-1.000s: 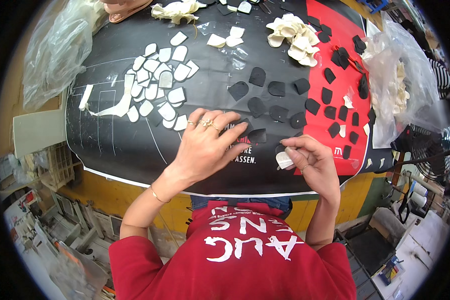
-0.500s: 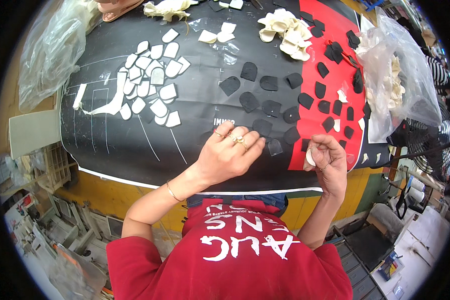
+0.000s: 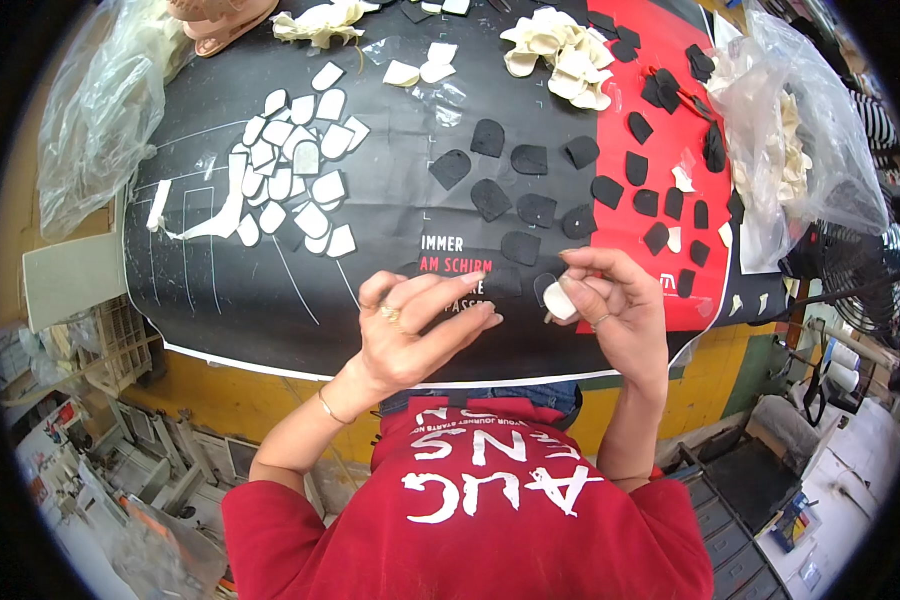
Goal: The person repeatedly picks small white and black foam pieces from a table and presses them together by hand to form small assemblies. The person places the finished assemblies into a growing pile on the table. No tools are used.
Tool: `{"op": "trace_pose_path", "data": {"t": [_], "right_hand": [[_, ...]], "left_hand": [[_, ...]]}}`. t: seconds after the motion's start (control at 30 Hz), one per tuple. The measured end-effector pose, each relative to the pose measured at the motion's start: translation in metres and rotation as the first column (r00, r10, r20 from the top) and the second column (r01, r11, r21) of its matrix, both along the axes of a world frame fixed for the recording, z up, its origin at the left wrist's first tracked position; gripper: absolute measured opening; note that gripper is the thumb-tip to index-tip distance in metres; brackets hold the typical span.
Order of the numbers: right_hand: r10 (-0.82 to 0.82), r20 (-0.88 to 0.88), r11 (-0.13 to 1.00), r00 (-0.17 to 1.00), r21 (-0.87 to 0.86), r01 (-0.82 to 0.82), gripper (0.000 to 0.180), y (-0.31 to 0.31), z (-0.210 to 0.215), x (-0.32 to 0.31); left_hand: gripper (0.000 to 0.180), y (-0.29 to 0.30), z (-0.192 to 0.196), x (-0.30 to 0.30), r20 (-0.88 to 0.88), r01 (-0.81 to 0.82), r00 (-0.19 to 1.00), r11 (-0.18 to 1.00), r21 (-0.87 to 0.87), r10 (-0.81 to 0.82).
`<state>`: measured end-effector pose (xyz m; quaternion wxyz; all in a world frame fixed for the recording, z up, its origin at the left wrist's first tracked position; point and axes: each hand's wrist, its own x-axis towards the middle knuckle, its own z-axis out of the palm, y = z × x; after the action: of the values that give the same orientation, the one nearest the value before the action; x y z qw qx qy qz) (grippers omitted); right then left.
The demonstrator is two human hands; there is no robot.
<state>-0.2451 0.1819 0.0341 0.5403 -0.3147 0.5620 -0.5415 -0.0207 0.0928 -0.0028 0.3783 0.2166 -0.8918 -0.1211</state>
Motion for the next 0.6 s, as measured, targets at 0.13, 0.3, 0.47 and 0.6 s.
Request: {"op": "trace_pose_path", "data": {"t": [0.13, 0.3, 0.47, 0.6], "right_hand": [[0.048, -0.49, 0.988, 0.87, -0.106, -0.115, 0.025, -0.007, 0.012, 0.015], [0.117, -0.617, 0.939, 0.778, -0.187, -0.29, 0.033, -0.006, 0.019, 0.021], [0.024, 0.004, 0.994, 1.0, -0.104, -0.024, 0.037, 0.007, 0.013, 0.036], [0.024, 0.309, 0.986, 0.951, -0.165, 0.028, 0.024, 0.011, -0.002, 0.047]], "left_hand": [[0.034, 0.01, 0.023, -0.006, -0.089, 0.029, 0.995, 0.724, 0.689, 0.046], [0.016, 0.024, 0.033, -0.019, -0.155, 0.096, 0.98, 0.383, 0.919, 0.126], [0.017, 0.038, 0.022, -0.023, -0.336, 0.043, 0.878, 0.642, 0.765, 0.341], [0.024, 0.055, 0.015, -0.025, -0.389, 0.071, 0.859, 0.675, 0.735, 0.333]]}}
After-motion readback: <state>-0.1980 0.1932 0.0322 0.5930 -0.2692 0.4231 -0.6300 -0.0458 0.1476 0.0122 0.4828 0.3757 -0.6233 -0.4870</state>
